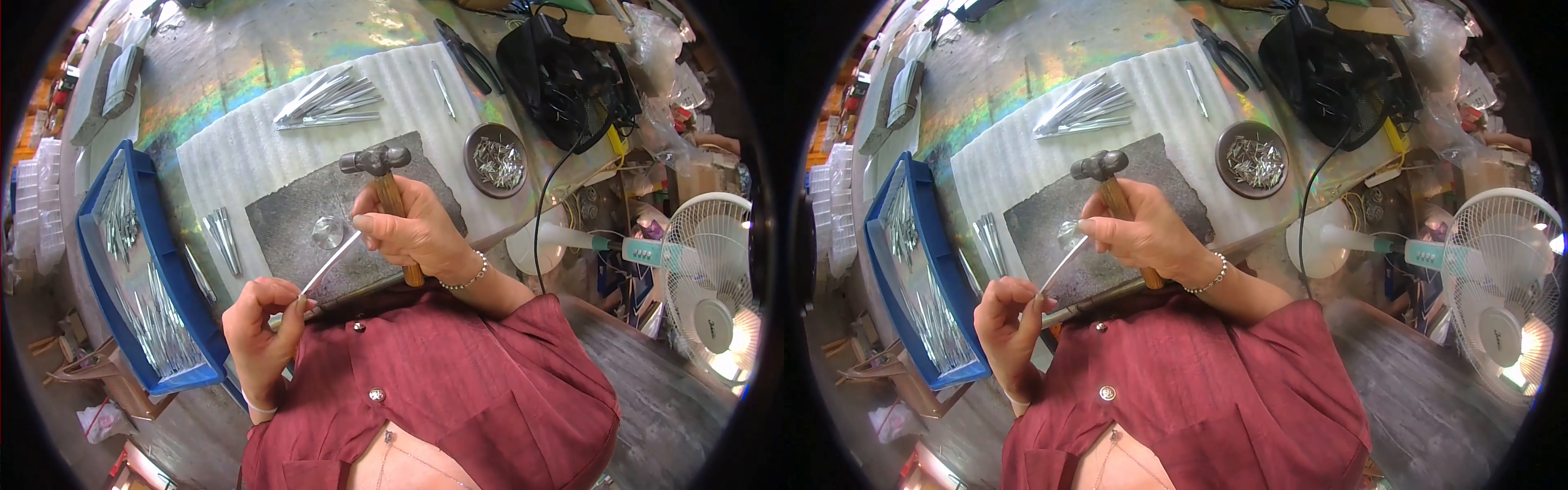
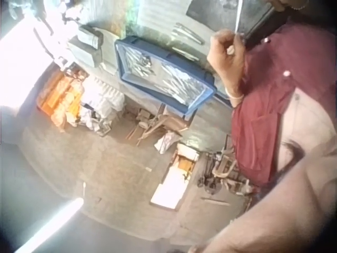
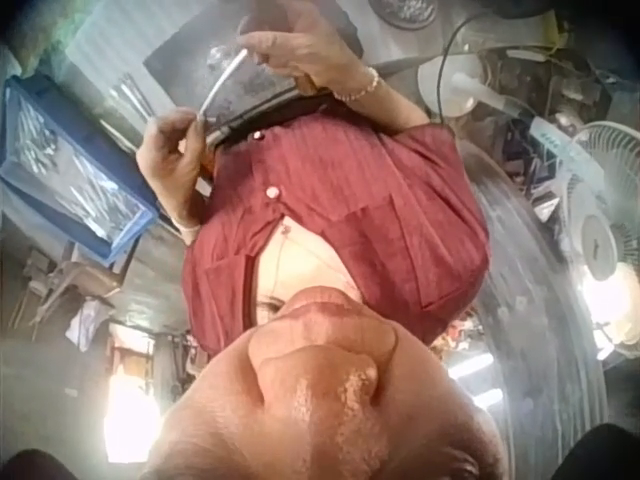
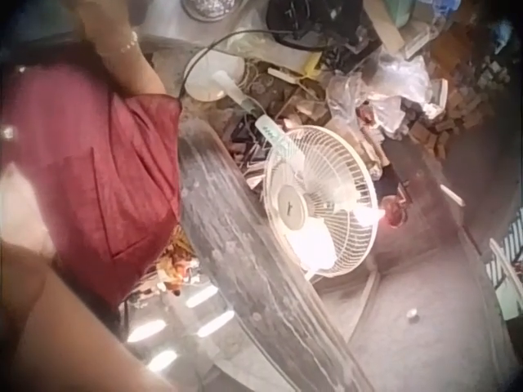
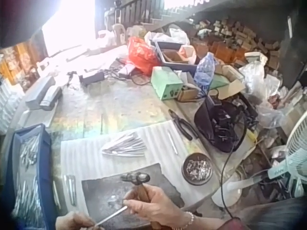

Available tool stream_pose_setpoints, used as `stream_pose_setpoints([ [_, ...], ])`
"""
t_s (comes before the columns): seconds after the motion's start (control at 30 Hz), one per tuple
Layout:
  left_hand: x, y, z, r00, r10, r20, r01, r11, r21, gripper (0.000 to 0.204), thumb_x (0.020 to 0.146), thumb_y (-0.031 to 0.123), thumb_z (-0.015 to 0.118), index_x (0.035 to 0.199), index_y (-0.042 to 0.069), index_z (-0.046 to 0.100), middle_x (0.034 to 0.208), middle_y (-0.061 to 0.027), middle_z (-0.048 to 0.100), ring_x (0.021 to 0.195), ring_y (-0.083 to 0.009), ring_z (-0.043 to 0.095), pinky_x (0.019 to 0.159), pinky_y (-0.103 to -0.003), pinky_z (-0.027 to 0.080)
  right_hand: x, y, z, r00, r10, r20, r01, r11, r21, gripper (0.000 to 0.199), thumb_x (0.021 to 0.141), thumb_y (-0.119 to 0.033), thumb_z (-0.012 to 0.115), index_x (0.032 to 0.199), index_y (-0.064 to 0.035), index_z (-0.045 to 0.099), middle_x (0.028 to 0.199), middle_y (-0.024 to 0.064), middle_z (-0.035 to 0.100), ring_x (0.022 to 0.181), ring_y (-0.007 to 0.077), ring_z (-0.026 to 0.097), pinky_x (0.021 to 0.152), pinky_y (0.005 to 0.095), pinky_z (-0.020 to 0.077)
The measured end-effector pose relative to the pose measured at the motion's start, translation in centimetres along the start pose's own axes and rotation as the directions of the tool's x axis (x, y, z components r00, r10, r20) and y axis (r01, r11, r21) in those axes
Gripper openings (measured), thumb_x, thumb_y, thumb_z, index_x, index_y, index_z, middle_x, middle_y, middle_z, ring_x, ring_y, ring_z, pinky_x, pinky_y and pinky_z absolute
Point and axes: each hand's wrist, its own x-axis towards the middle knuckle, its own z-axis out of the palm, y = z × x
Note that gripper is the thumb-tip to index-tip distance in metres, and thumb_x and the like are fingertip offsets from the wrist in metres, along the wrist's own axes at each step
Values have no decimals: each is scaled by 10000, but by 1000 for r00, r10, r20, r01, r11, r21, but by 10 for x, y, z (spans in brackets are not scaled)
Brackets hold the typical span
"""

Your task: Hammering and assembling small metal components on a stone workbench.

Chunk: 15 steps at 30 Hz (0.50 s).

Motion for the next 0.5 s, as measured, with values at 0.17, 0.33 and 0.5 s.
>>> stream_pose_setpoints([
  [0.17, -5, 10, 10, 998, 32, -49, -44, 965, -257, 232, 722, -140, 643, 904, -31, 550, 826, -112, 582, 780, -163, 604, 651, -247, 514, -8, 0, -2, 996, 51, 68, -56, 996, 72, 107, 862, -80, 623, 923, -58, 538, 651, 60, 556, 406, 24, 357, 333, 180, 234],
  [0.33, 17, 18, 15, 888, 422, 182, -422, 906, -42, 372, 638, -25, 766, 985, -5, 634, 859, -86, 582, 752, -182, 602, 618, -262, 484, -16, 1, 8, 963, 209, 168, -222, 973, 61, 77, 900, -128, 577, 923, -65, 538, 663, 54, 560, 403, 31, 362, 341, 173, 248],
  [0.5, 17, 17, 14, 876, 463, 135, -479, 868, 133, 297, 608, 54, 791, 886, 19, 691, 800, -84, 594, 694, -172, 593, 572, -247, 452, -23, -7, -4, 995, 16, 99, 13, 957, -290, 146, 924, -177, 549, 963, -36, 553, 702, 13, 584, 573, 46, 507, 492, 199, 407],
])
